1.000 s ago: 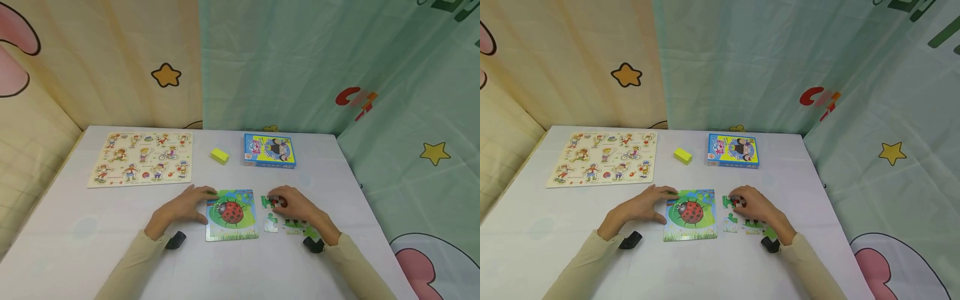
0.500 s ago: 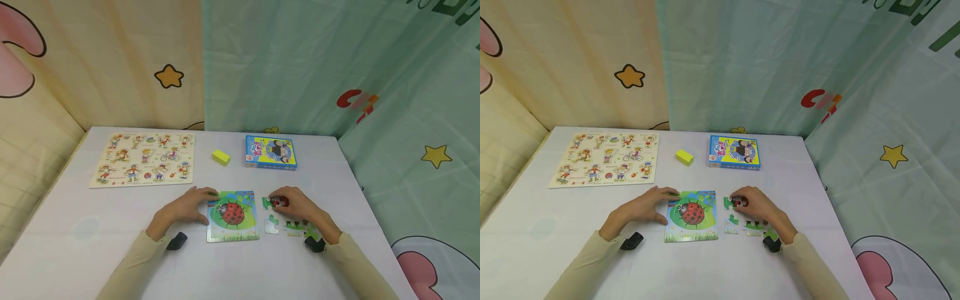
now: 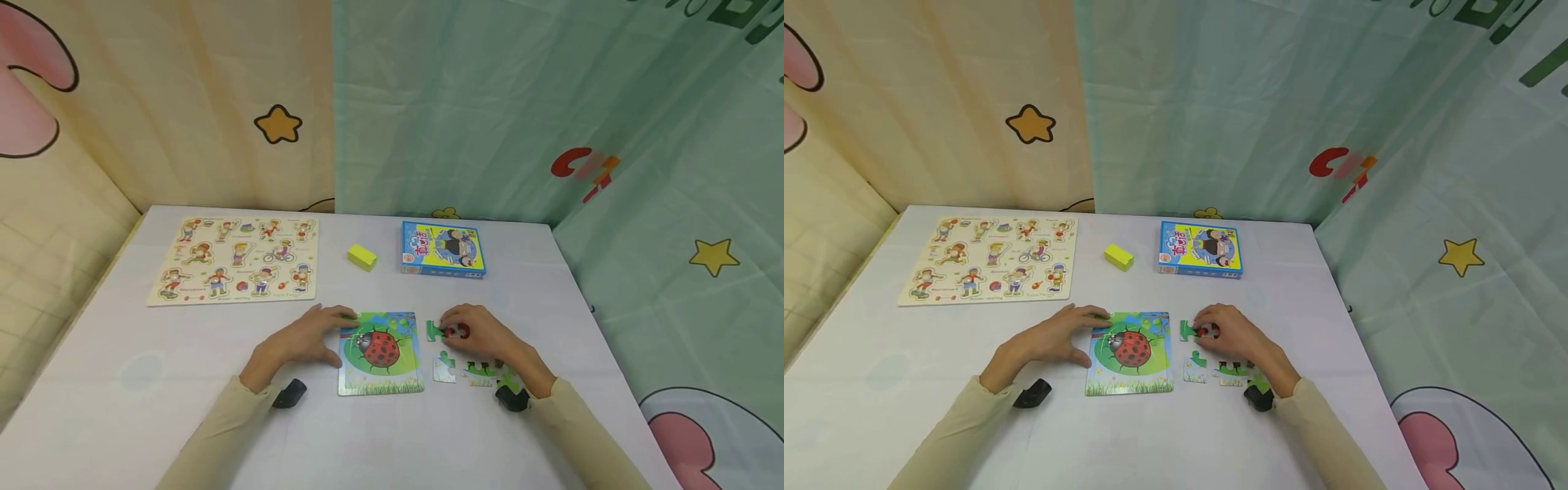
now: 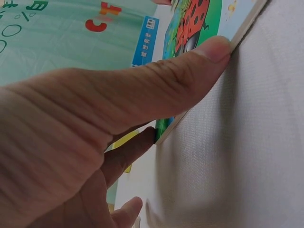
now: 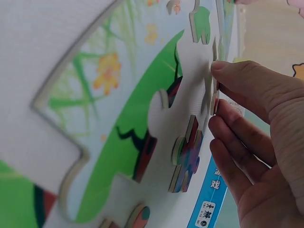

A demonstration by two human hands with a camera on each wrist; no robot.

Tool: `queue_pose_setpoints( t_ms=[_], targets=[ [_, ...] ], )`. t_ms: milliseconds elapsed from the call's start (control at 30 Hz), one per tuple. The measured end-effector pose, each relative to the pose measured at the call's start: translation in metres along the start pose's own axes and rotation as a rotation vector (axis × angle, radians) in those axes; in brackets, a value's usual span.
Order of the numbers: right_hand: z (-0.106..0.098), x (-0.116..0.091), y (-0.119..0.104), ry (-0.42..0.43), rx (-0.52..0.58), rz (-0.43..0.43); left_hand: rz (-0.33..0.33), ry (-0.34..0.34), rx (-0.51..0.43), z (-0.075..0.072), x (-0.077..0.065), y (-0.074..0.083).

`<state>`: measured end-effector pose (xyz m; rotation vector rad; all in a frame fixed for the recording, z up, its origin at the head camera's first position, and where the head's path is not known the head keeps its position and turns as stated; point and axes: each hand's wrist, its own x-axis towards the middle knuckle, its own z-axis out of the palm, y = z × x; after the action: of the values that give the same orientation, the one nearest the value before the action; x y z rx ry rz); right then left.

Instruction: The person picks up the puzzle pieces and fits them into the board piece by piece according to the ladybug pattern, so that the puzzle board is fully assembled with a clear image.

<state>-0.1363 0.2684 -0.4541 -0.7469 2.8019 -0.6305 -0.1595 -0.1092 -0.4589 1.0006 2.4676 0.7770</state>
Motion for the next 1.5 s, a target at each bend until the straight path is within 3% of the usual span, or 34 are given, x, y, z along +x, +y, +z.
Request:
queue_pose_setpoints(
  t_ms=[467, 800, 1267, 1500],
  targets=[
    [0.004, 0.014, -0.024, -0.014, 0.051, -0.091, -0.013, -0.007, 0.013, -0.001, 0.002, 0.0],
    [0.011, 0.025, -0.04, -0.005, 0.023, -0.191, 0.001, -0.011, 0.009, -0.002, 0.003, 0.003],
    [0.025, 0.041, -0.066, -0.053, -0.013, -0.254, 0.012, -0.008, 0.024, -0.004, 0.0, 0.002],
    [0.031, 0.051, -0.083, -0.103, 0.002, -0.225, 0.021, -0.004, 0.021, -0.003, -0.001, 0.002]
  ],
)
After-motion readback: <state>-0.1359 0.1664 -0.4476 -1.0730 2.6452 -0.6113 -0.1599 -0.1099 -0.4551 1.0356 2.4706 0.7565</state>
